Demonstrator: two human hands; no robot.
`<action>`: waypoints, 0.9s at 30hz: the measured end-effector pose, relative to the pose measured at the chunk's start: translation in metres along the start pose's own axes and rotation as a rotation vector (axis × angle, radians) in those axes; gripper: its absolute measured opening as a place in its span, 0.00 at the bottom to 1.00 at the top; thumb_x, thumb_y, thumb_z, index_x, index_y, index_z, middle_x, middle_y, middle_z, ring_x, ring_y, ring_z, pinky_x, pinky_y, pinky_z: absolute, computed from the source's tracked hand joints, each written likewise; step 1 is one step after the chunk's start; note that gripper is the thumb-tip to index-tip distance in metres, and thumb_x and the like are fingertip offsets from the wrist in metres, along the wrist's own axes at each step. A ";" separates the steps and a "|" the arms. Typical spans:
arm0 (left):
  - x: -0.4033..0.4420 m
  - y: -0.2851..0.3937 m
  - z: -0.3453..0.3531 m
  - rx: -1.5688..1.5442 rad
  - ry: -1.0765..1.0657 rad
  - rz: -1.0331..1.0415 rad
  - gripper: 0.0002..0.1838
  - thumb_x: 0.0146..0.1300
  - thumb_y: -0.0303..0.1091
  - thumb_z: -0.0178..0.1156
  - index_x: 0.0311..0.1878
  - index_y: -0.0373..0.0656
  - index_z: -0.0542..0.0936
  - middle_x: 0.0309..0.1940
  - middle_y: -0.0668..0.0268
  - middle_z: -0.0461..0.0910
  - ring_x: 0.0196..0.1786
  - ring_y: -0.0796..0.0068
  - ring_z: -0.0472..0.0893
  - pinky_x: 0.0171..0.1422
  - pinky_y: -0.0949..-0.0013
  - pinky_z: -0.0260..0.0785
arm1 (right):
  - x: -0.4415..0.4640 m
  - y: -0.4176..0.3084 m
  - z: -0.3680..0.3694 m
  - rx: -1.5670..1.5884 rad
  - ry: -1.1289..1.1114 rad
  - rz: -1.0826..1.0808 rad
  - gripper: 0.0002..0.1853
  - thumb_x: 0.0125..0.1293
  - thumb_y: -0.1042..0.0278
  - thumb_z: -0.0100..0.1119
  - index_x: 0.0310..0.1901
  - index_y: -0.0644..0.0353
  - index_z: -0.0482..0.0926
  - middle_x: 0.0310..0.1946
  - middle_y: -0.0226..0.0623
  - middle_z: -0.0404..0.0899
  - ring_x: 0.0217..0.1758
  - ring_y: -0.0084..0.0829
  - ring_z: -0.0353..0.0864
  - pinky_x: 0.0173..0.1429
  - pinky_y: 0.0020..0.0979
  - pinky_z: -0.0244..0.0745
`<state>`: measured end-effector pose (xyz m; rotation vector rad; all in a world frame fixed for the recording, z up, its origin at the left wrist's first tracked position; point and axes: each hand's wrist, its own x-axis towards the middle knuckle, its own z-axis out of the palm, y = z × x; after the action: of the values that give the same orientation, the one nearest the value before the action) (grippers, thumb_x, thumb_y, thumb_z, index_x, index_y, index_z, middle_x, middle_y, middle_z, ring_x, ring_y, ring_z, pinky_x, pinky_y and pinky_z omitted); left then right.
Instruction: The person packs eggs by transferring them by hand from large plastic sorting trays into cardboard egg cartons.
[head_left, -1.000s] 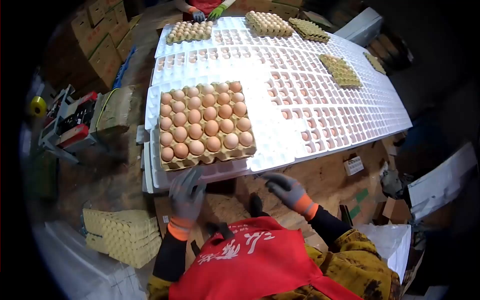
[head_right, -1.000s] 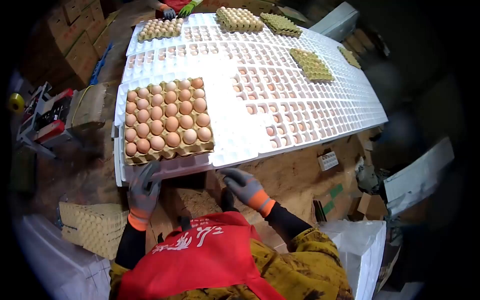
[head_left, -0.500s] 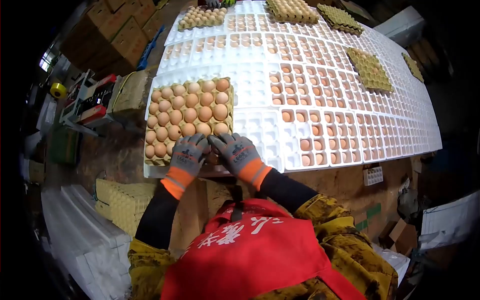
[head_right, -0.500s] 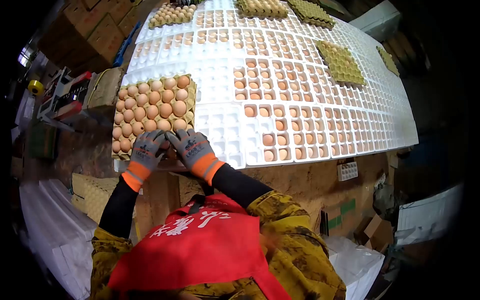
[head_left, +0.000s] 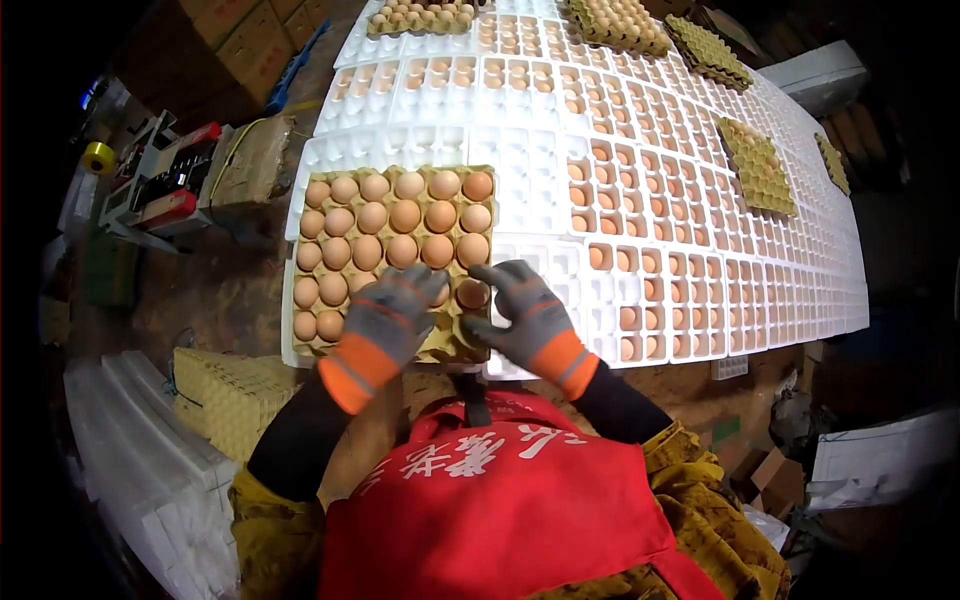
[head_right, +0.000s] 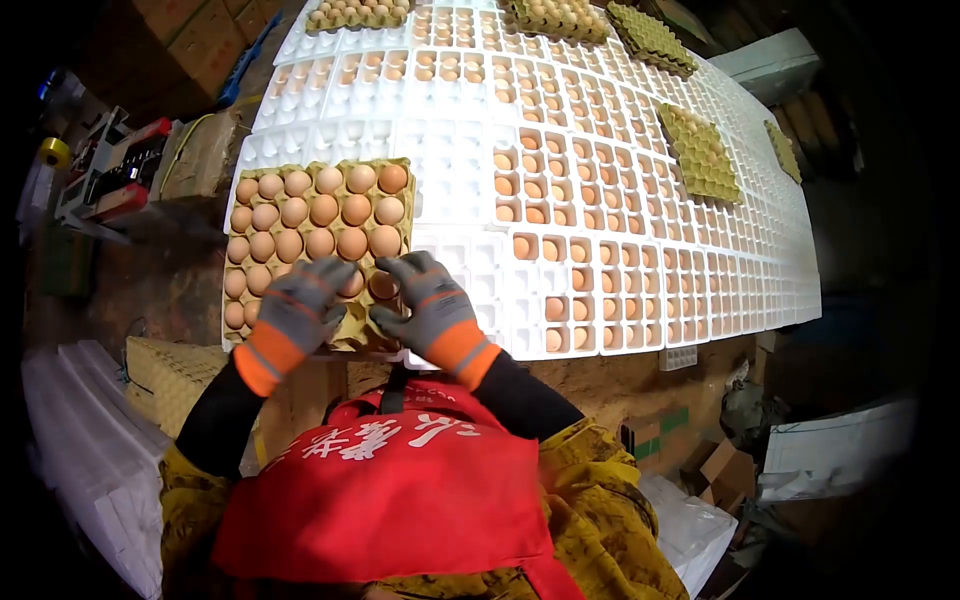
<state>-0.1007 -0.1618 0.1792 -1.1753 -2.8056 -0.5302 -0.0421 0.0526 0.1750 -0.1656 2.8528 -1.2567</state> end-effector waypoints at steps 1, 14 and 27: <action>0.004 0.002 0.006 0.265 -0.133 0.035 0.21 0.57 0.29 0.67 0.56 0.43 0.79 0.49 0.56 0.80 0.48 0.56 0.80 0.53 0.60 0.75 | 0.003 0.004 0.014 -0.265 -0.003 -0.044 0.28 0.58 0.59 0.72 0.60 0.55 0.77 0.52 0.48 0.77 0.55 0.50 0.80 0.56 0.42 0.79; 0.036 -0.058 -0.027 -0.721 -0.105 -0.234 0.29 0.60 0.34 0.69 0.66 0.48 0.77 0.62 0.58 0.74 0.51 0.64 0.82 0.53 0.64 0.77 | 0.039 0.016 -0.013 0.163 0.122 0.111 0.31 0.59 0.58 0.72 0.64 0.52 0.75 0.59 0.42 0.75 0.49 0.41 0.85 0.47 0.36 0.83; 0.044 -0.019 -0.026 -0.299 0.160 -0.137 0.25 0.51 0.28 0.75 0.54 0.42 0.81 0.58 0.57 0.73 0.53 0.57 0.80 0.57 0.59 0.75 | -0.030 0.077 -0.020 0.696 0.472 0.318 0.26 0.50 0.64 0.82 0.49 0.62 0.81 0.47 0.35 0.80 0.51 0.30 0.80 0.55 0.36 0.79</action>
<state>-0.1472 -0.1533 0.2062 -0.9325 -2.7475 -1.0350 -0.0200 0.1217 0.1307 0.6403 2.3777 -2.3180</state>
